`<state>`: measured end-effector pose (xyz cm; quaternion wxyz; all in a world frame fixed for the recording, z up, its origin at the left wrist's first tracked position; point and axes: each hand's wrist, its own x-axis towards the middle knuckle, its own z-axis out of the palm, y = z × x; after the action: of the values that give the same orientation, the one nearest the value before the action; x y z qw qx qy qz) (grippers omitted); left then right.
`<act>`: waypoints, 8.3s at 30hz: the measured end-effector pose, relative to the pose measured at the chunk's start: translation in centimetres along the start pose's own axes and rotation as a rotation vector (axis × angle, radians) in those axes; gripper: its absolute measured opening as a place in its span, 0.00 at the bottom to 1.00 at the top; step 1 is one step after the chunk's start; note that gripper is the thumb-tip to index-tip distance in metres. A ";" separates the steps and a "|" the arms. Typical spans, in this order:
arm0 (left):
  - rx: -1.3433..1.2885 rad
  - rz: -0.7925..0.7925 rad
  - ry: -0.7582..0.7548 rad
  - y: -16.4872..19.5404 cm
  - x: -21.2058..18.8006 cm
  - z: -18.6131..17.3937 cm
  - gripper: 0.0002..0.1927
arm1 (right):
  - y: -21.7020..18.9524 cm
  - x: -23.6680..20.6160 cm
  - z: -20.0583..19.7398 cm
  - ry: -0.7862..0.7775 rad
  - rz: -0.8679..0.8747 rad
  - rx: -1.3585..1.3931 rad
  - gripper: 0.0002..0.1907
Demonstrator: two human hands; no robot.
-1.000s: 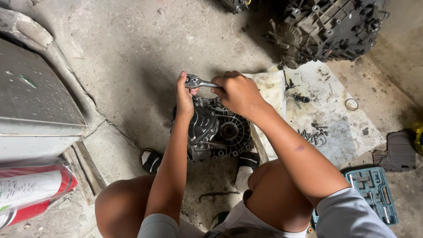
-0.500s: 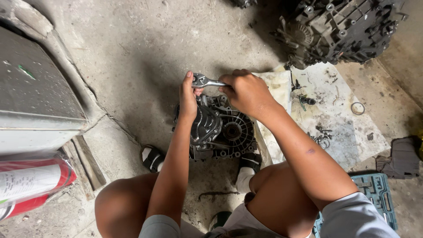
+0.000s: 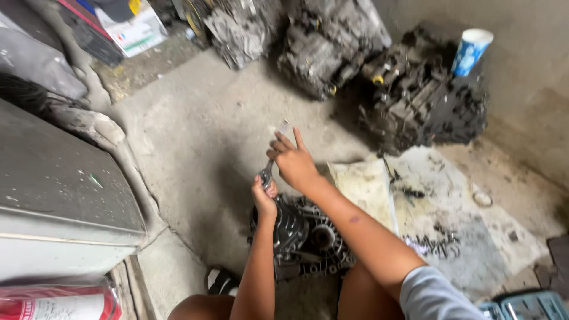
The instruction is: The person uses a ratchet wrench to tighten bolts on a small engine block placed on the floor. The person repeatedly rotates the wrench handle to secure fasteners on the engine casing.
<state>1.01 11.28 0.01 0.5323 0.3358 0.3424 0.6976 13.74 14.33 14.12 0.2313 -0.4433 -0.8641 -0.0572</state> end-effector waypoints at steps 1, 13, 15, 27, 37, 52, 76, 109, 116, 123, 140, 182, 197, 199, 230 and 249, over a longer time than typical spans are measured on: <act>-0.039 -0.029 0.003 -0.2 0.3 0.2 0.29 | 0.0 -0.2 -0.2 -0.087 0.041 -0.011 0.18; -0.112 -0.084 -0.010 -2.5 0.9 2.2 0.23 | 2.3 -3.1 -4.1 -0.226 -0.156 0.112 0.20; -0.088 -0.102 -0.031 -2.5 0.9 2.1 0.24 | 2.4 -2.9 -4.3 -0.224 -0.149 0.143 0.22; 0.105 -0.094 -0.132 -0.8 -0.7 3.1 0.28 | 5.1 -3.4 -3.6 -0.086 -0.079 -0.068 0.16; 0.353 0.039 -0.184 7.8 0.0 2.3 0.34 | 4.0 -2.3 -9.8 -0.027 0.084 0.108 0.09; 0.094 -0.262 0.014 8.1 -1.1 -0.6 0.34 | 3.2 -0.2 -6.8 -0.262 0.124 0.250 0.11; 0.279 -0.039 0.479 3.0 -1.3 1.9 0.32 | -0.1 2.3 0.0 -0.021 0.001 0.009 0.11; 0.711 -0.042 0.073 3.2 2.4 -4.9 0.19 | -4.6 0.9 -0.9 -0.211 0.105 -0.059 0.20; 0.747 -0.045 0.182 4.7 1.8 -3.8 0.28 | -10.7 -1.4 -6.8 -0.723 0.187 0.281 0.21; 0.685 -0.167 0.137 3.5 2.4 -6.2 0.32 | -7.4 0.6 -6.2 -0.847 0.290 0.261 0.19; 0.995 0.096 0.108 7.2 0.5 -2.8 0.26 | -11.2 -1.3 -6.8 -0.945 0.185 0.245 0.11; 0.942 0.061 0.156 5.2 2.1 -2.0 0.21 | -5.3 1.9 -0.1 -0.450 0.076 -0.331 0.22; 0.484 0.143 0.049 5.9 0.5 -1.2 0.19 | -9.2 0.1 -2.6 -0.753 0.208 0.183 0.15; 0.152 0.091 0.042 5.5 0.1 -1.5 0.12 | -9.6 0.6 -2.7 -0.758 0.261 0.181 0.19; 0.635 -0.129 0.191 4.1 1.5 -0.4 0.33 | -9.3 -2.0 -5.0 -0.969 0.223 0.064 0.19; 0.782 -0.080 0.161 2.9 2.2 -2.3 0.32 | -9.3 -2.2 -3.9 -0.846 0.267 0.011 0.13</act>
<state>-2.85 12.56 1.46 0.3628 0.4436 0.6354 0.5175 8.81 5.91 17.52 -0.1351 -0.5342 -0.8182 0.1640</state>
